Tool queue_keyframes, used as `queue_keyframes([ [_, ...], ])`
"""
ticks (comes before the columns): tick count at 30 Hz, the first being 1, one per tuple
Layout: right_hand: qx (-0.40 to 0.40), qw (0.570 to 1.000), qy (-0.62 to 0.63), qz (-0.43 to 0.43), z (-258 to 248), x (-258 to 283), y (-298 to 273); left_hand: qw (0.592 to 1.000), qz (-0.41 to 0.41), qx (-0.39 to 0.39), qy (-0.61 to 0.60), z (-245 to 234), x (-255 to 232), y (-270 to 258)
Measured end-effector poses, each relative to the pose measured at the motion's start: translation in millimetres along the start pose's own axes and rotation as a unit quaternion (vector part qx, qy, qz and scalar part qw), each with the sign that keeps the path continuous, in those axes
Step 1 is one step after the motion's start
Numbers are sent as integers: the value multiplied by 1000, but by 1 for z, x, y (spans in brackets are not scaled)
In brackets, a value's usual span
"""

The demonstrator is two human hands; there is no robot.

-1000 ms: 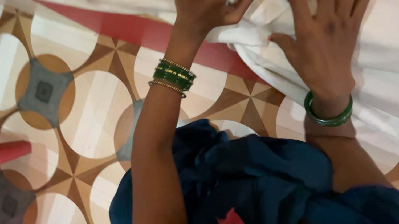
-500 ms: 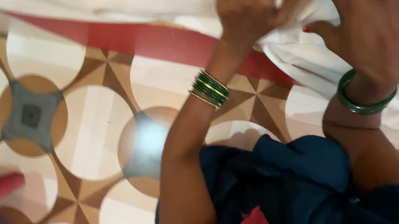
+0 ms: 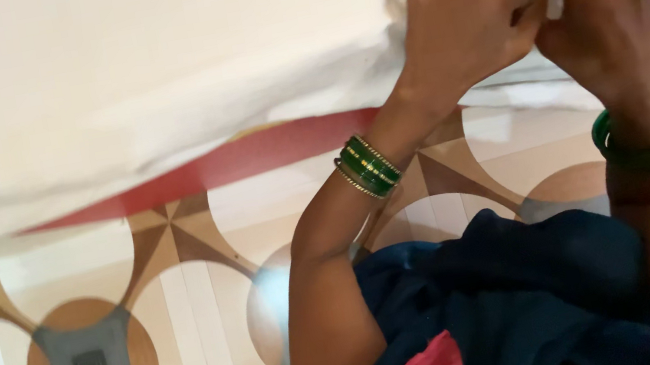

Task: The person smooths and tucks a white bedsheet over a mattress, working along the edges and corners to secure the fabric. The hands repeatedly press and fold the sheet under the mattress to create a neat finish.

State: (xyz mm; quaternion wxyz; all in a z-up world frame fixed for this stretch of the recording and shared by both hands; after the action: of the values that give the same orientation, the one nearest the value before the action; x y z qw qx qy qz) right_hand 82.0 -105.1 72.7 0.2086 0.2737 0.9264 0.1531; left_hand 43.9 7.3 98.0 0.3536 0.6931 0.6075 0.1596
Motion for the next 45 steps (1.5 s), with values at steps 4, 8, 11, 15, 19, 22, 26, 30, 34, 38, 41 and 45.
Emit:
queue_keyframes([
  [4, -23, 994, 100, 43, 7, -14, -3, 1000, 10, 3, 3, -7, -1, 4],
  [8, -100, 984, 139, 48, 22, -25, -26, 997, -16, 18, 75, 7, -2, 5],
  [11, -232, 965, 124, 16, 28, -15, -53, 991, 4, -2, 136, 14, -6, 5],
  [15, -269, 955, 59, -112, 52, 48, -75, 981, 19, -52, 185, 16, -9, 4],
  [19, -197, 968, 45, -150, 63, 74, -68, 979, 29, 19, 200, 27, -6, 12],
  [22, -165, 974, 62, -142, 57, 68, -60, 982, 88, 42, 163, 28, -10, 6],
  [26, -164, 966, 114, -165, 48, 65, -54, 977, 74, 123, 161, 41, -5, 3],
  [30, -141, 963, 146, -179, 43, 60, -48, 974, 35, 160, 155, 49, 2, 7],
  [34, -76, 955, 235, -162, 39, 57, -42, 968, 72, 107, 216, 43, -6, 7],
  [38, -86, 949, 275, -131, 30, 58, -39, 954, 107, 40, 277, 33, -15, 5],
  [41, -85, 955, 243, -149, 27, 63, -39, 952, 113, 42, 281, 33, -14, 5],
  [45, -82, 952, 239, -174, 16, 57, -39, 952, 127, 42, 277, 30, -14, 8],
])
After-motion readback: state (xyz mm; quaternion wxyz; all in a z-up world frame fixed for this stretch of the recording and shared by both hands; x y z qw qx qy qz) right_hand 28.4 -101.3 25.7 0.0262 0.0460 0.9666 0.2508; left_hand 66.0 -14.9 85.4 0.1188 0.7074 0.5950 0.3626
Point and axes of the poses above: each hand's wrist, its own y-axis towards the middle knuckle, its own z-axis out of the palm, x = y × z, the point moved 10 cm from there along y, towards the middle knuckle, and after that the axes turned 15 degrees about x, right-handed, at the moved point
